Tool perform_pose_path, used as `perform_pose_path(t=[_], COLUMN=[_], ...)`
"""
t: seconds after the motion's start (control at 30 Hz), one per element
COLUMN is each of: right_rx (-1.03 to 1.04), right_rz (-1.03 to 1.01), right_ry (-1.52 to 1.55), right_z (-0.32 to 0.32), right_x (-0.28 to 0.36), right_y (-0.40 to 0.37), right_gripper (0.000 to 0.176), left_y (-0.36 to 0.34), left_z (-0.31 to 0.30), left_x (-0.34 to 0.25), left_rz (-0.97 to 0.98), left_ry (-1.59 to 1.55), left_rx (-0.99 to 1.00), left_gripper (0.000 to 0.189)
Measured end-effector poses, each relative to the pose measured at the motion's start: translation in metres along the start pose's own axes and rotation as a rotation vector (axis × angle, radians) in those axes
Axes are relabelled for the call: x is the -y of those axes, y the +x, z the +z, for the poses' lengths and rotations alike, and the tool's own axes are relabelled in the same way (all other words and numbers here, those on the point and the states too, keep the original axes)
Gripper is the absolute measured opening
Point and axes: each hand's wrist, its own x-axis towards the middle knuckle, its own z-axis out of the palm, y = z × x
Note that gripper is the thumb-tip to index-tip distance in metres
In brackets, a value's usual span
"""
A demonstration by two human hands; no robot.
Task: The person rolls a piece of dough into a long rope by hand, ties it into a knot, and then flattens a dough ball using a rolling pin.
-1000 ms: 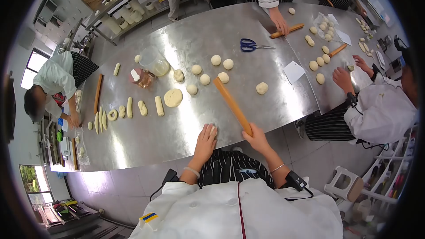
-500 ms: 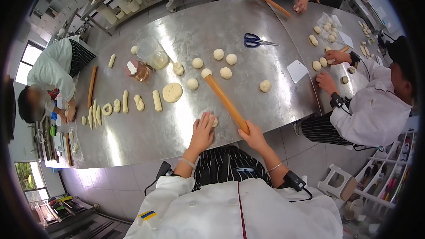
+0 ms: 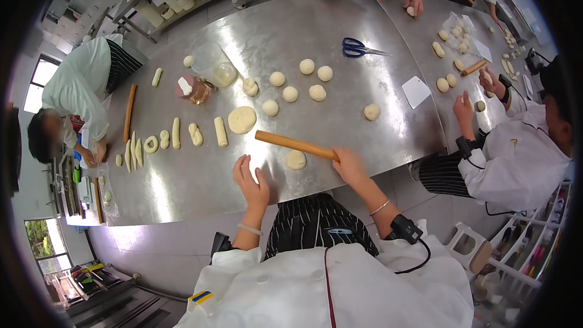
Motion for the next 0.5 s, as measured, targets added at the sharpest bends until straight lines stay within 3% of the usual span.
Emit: perform_pose_path(t=[0.03,0.23,0.37,0.5], right_rx=[0.006,0.027,0.020,-0.089], right_rz=[-0.042,-0.288,-0.346,-0.373], right_ry=[-0.184,-0.324,-0.391,-0.368], right_z=[-0.003,0.001,0.002,0.008], right_x=[0.002,0.016,0.022,0.022], right_y=[0.007,0.022,0.026,0.027], right_gripper=[0.022,0.022,0.024,0.027], left_y=[0.003,0.021,0.018,0.014], left_z=[-0.003,-0.008,0.006,0.011], left_x=[0.002,0.000,0.013,0.015], left_rz=[0.009,0.130,0.117,0.128], left_ry=[-0.002,0.227,0.269,0.310], left_rx=[-0.049,0.140,0.305,0.283], left_gripper=[0.041,0.030,0.019,0.019])
